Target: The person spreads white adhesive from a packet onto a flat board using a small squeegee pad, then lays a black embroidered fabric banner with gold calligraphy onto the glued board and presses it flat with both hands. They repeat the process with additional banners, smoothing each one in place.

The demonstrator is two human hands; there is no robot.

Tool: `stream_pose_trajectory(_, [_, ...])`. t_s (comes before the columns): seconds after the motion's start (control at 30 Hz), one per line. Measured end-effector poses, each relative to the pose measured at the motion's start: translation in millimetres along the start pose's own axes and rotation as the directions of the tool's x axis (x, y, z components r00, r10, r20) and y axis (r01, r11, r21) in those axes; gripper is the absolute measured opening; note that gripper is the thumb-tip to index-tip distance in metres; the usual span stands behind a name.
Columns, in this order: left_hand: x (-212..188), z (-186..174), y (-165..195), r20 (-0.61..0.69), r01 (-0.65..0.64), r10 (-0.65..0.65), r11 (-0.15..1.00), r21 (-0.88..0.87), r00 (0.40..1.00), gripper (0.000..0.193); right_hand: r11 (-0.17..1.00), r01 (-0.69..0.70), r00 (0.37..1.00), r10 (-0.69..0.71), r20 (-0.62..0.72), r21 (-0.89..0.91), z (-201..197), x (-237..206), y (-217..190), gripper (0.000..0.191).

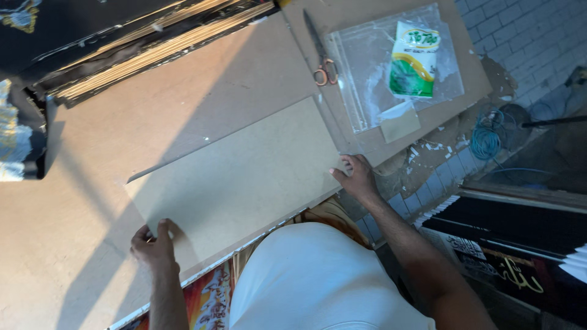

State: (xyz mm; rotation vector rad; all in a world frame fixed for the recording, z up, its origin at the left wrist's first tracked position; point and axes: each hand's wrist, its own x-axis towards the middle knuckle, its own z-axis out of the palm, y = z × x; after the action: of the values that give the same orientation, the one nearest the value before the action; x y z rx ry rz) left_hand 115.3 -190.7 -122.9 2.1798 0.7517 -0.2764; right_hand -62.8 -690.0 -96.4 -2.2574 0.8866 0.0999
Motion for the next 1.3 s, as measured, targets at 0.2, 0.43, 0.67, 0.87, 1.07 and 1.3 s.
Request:
stream_pose_trajectory(0.2, [-22.8, 39.3, 1.8, -0.215, -0.211, 0.313, 0.895, 0.394, 0.925, 0.078, 0.937, -0.274, 0.796, 0.095, -0.597, -0.216, -88.6, 53.7, 61.7, 0.099])
stream_pose_trajectory(0.43, [-112.1, 153.6, 85.5, -0.137, -0.38, 0.406, 0.907, 0.183, 0.903, 0.072, 0.874, -0.467, 0.852, 0.403, -0.334, -0.136, -143.7, 76.8, 100.0, 0.106])
stream_pose_trajectory(0.67, [-216.6, 274.2, 187.6, -0.006, -0.654, 0.659, 0.747, 0.114, 0.752, 0.063, 0.637, -0.107, 0.966, 0.25, -0.072, 0.763, -171.4, 85.3, 147.0, 0.054])
stream_pose_trajectory(0.87, [-274.3, 340.5, 282.4, 0.228, -0.788, 0.802, 0.592, -0.171, 0.553, 0.033, 0.243, 0.053, 0.959, 0.258, -0.117, 0.969, -243.5, 96.8, 178.1, 0.018])
stream_pose_trajectory(1.07, [-308.0, 399.5, 388.8, 0.36, -0.881, 0.921, 0.286, -0.376, 0.146, 0.018, 0.312, 0.088, 0.946, 0.272, -0.177, 0.946, -275.6, 123.0, 171.4, 0.023])
stream_pose_trajectory(1.3, [-334.3, 475.9, 496.7, 0.539, -0.827, 0.823, 0.173, -0.535, -0.176, 0.046, 0.921, 0.359, 0.878, -0.278, -0.39, 0.152, -266.2, 170.7, 149.7, 0.026])
